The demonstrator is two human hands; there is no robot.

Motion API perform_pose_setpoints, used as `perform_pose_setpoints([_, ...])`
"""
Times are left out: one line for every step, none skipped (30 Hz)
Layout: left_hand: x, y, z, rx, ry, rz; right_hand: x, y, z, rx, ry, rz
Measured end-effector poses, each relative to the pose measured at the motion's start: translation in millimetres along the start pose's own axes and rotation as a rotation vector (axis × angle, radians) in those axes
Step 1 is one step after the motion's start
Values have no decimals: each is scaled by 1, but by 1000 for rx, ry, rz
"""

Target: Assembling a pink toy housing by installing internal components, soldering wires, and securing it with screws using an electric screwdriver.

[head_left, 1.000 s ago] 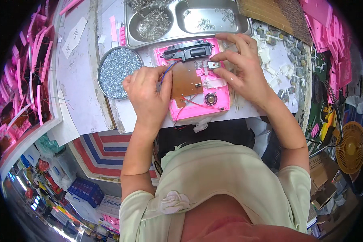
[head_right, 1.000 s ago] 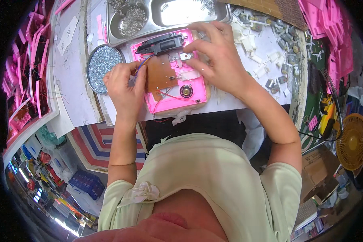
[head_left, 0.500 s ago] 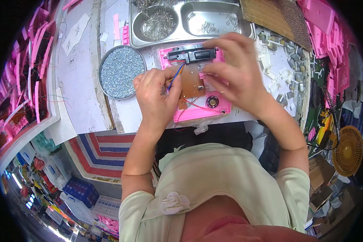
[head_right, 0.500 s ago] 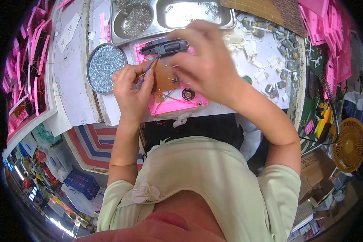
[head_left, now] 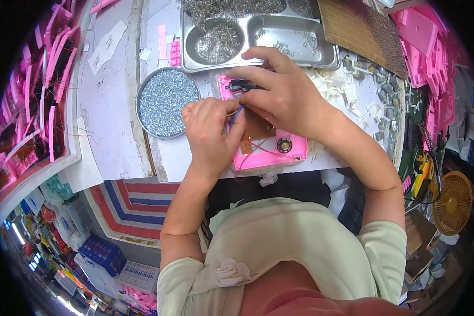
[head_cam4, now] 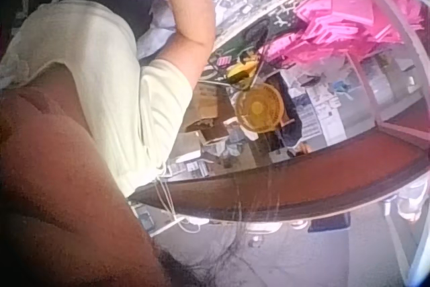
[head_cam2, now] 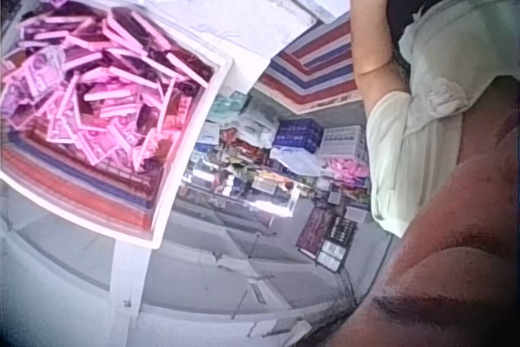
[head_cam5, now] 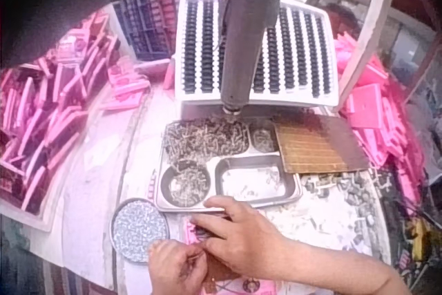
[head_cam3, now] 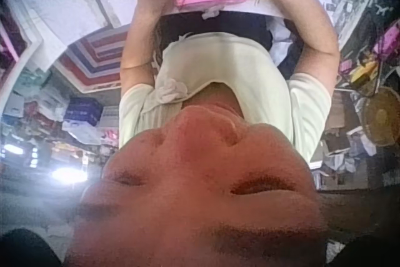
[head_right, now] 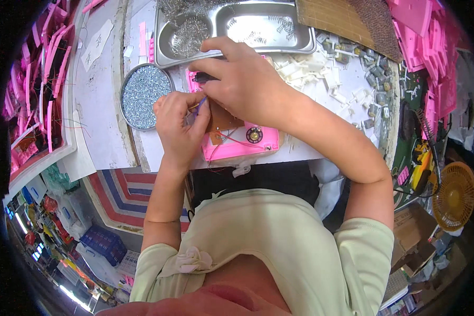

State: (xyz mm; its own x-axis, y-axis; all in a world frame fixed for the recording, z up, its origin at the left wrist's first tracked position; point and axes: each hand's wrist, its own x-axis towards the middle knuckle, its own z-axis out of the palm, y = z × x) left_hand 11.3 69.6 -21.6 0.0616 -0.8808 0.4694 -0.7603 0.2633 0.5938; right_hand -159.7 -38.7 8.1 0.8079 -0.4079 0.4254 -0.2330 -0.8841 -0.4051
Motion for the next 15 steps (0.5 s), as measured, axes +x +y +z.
perform_pose_setpoints([0,0,-1,7,-8,-4,-1,-1,0,-24,14,-2])
perform_pose_setpoints([0,1,-1,-16,-7,-12,-3,-2,0,-48,28,-3])
perform_pose_setpoints([1,0,-1,-38,-3,-17,-6,-3,1,-46,33,-5])
perform_pose_setpoints([2,-1,-1,-60,1,-22,-10,-4,1,-43,37,-7])
perform_pose_setpoints([3,-2,-1,-69,10,-27,-13,-5,1,-40,42,-9])
perform_pose_setpoints([4,-2,1,-76,18,-33,-14,-4,-1,-10,45,-9])
perform_pose_setpoints([4,-1,2,-84,27,-38,-15,-2,-3,20,47,-10])
perform_pose_setpoints([4,-1,2,-97,31,-47,-14,-1,-5,50,49,-10])
perform_pose_setpoints([5,0,3,-112,32,-54,-13,0,-6,50,63,-12])
perform_pose_setpoints([6,0,2,-127,32,-61,-11,1,-6,49,78,-14])
perform_pose_setpoints([6,1,2,-126,24,-55,-10,1,-7,49,92,-16])
perform_pose_setpoints([6,0,1,-123,18,-50,-9,1,-7,0,103,-21])
perform_pose_setpoints([5,0,1,-120,12,-46,-8,-1,-7,-49,113,-26])
perform_pose_setpoints([6,0,1,-121,19,-29,-7,-1,-6,-98,123,-32])
perform_pose_setpoints([6,-1,2,-124,26,-13,-6,-2,-5,-72,106,-22])
